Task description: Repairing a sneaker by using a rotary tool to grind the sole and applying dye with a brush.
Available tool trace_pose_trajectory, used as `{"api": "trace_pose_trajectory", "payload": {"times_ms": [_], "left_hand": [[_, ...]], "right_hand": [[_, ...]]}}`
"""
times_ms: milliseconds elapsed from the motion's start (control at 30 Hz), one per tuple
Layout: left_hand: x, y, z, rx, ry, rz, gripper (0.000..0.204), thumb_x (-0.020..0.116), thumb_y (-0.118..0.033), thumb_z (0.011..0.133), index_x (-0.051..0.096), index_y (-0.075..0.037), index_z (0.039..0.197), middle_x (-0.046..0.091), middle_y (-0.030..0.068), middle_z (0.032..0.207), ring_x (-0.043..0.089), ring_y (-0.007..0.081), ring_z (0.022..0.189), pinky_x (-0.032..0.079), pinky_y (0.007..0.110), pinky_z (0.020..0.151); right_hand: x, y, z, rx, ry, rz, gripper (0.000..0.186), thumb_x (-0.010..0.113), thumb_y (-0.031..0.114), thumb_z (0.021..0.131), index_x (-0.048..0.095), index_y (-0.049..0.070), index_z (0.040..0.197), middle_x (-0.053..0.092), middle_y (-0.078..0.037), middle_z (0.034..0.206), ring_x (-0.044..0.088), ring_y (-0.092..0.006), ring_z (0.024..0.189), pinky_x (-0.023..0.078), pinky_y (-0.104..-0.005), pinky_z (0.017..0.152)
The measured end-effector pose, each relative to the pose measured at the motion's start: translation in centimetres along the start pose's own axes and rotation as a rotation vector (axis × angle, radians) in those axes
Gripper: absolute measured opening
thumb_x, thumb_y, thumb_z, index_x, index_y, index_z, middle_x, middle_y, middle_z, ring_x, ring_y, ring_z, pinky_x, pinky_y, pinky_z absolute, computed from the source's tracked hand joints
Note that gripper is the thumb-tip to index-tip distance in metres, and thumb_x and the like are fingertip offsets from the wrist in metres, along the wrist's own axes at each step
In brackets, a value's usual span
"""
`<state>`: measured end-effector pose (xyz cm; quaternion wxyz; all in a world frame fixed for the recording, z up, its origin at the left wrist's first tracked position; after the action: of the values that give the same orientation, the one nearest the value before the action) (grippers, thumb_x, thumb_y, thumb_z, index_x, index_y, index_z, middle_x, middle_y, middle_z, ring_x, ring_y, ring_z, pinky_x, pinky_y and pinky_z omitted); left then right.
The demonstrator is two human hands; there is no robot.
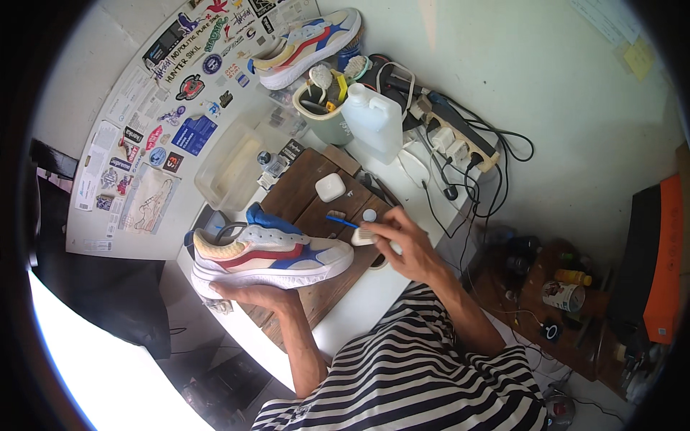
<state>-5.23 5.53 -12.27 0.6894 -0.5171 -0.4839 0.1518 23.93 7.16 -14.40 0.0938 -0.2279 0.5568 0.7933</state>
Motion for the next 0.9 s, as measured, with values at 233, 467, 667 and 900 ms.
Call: {"api": "trace_pose_trajectory", "payload": {"times_ms": [233, 467, 667, 900], "left_hand": [[0.0, 0.3, -0.2, -0.029, -0.041, 0.005, 0.101, 0.043, -0.082, 0.097, 0.029, -0.006, 0.162, 0.04, 0.0164, 0.16, 0.044, 0.0336, 0.147, 0.04, 0.048, 0.123], [-0.3, 0.2, -0.2, -0.032, -0.107, -0.003, 0.105, 0.046, -0.084, 0.094, 0.028, -0.007, 0.162, 0.037, 0.0165, 0.162, 0.042, 0.0348, 0.149, 0.041, 0.05, 0.123], [-1.5, 0.9, 1.2, -0.061, 0.104, -0.159, 0.097, 0.035, -0.081, 0.1, 0.032, -0.008, 0.162, 0.044, 0.0175, 0.159, 0.047, 0.0357, 0.144, 0.04, 0.05, 0.122], [-1.2, 0.5, 0.9, -0.113, 0.044, -0.142, 0.089, 0.041, -0.075, 0.101, 0.038, -0.008, 0.159, 0.048, 0.0122, 0.157, 0.05, 0.0298, 0.143, 0.041, 0.044, 0.122]], "right_hand": [[3.0, 7.2, 2.0, -0.315, 0.09, 0.028, 0.036, 0.072, 0.016, 0.099, 0.074, 0.014, 0.135, 0.059, -0.011, 0.106, 0.063, -0.022, 0.088, 0.055, -0.0364, 0.075], [-1.2, 2.0, 0.0, -0.026, 0.0, -0.058, 0.037, 0.074, 0.013, 0.096, 0.075, 0.014, 0.134, 0.059, -0.009, 0.103, 0.064, -0.0225, 0.085, 0.056, -0.0362, 0.074], [2.4, 4.6, 1.3, -0.226, 0.053, -0.013, 0.037, 0.074, 0.014, 0.096, 0.075, 0.018, 0.133, 0.058, -0.009, 0.103, 0.062, -0.0231, 0.087, 0.054, -0.0368, 0.075], [-3.1, 3.8, 0.4, -0.076, -0.041, 0.028, 0.037, 0.074, 0.009, 0.096, 0.077, 0.016, 0.132, 0.056, -0.008, 0.102, 0.06, -0.0217, 0.088, 0.052, -0.0359, 0.078]]}}
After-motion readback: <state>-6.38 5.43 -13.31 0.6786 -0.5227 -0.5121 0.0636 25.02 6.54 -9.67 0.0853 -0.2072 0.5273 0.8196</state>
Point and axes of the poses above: each hand's wrist, its own z-axis towards the middle knuckle, its own x-axis out of the palm, y = z × x, the point moved 5 cm from there along z, towards the middle knuckle
